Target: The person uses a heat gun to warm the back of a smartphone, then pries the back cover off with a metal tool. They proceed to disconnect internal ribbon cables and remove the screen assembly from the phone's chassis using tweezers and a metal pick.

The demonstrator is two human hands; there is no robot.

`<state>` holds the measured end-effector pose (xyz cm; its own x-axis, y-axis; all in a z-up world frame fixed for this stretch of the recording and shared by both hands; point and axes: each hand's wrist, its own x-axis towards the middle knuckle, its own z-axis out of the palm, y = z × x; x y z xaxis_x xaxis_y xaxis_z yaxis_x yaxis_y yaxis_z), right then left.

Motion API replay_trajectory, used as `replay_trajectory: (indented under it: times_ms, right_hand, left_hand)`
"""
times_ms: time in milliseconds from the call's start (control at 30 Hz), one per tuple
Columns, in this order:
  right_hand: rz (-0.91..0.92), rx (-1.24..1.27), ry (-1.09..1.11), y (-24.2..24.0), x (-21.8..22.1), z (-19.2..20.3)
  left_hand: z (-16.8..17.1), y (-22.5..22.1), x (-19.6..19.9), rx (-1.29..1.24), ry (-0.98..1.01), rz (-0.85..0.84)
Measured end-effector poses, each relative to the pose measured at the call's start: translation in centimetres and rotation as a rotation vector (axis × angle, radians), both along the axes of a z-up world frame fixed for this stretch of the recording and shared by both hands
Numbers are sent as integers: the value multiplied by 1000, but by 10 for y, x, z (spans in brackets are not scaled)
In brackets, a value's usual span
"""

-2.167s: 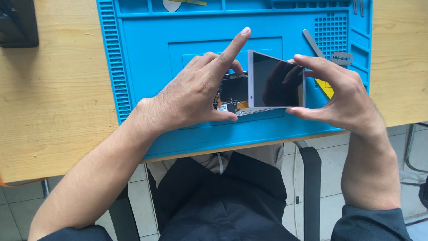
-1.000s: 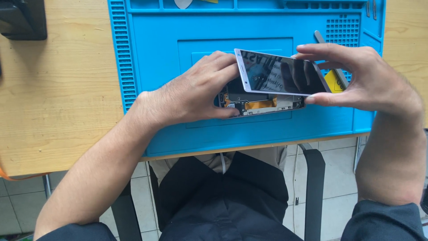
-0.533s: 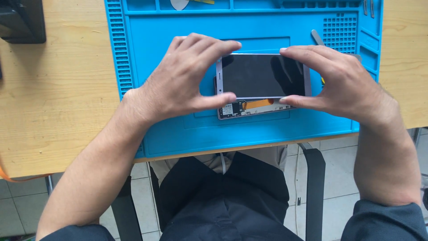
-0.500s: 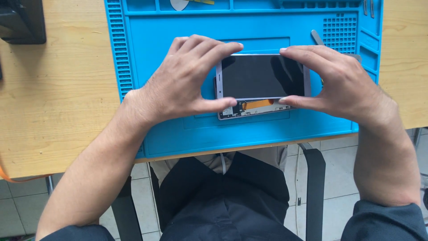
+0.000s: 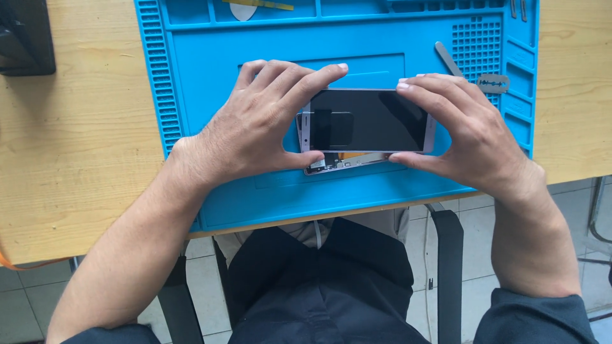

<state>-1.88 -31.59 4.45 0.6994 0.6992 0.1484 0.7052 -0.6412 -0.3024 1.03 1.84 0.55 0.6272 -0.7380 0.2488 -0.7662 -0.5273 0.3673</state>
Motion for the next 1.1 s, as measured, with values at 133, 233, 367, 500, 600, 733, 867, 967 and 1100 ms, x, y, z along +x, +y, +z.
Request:
replay_trajectory:
  times_ms: [133,233,367,500,600,733,867,967,1100]
  right_hand:
    - [-38,79,54,-22,-6,3]
    - [-174,80,-6,-54,-9,-1]
    - [-390,-116,-65,-80,-3,-12]
    - [-381,-164,-89,-77,1,-22]
    - [-365,-183,-131,-71,5,-26]
    - [-368,-248,-99,-67,11,-22]
    - [-439,-166,16,-74,15,-19]
    - [-455,35,21,-80,13,-6]
    - [-401,452,16,-79,1,0]
  left_hand:
    - [-2,0,0,8,5,2]
    - [-5,0,0,2,10,9]
    - [-2,-1,0,-15,23,4]
    - [3,0,-5,-29,33,18]
    - [9,3,-17,-17,17,127]
    - [20,4,-39,-17,105,156]
    - [13,1,-59,-35,111,223]
    - [8,-6,-68,-35,61,270]
    - [1,-16,-80,-79,52,333]
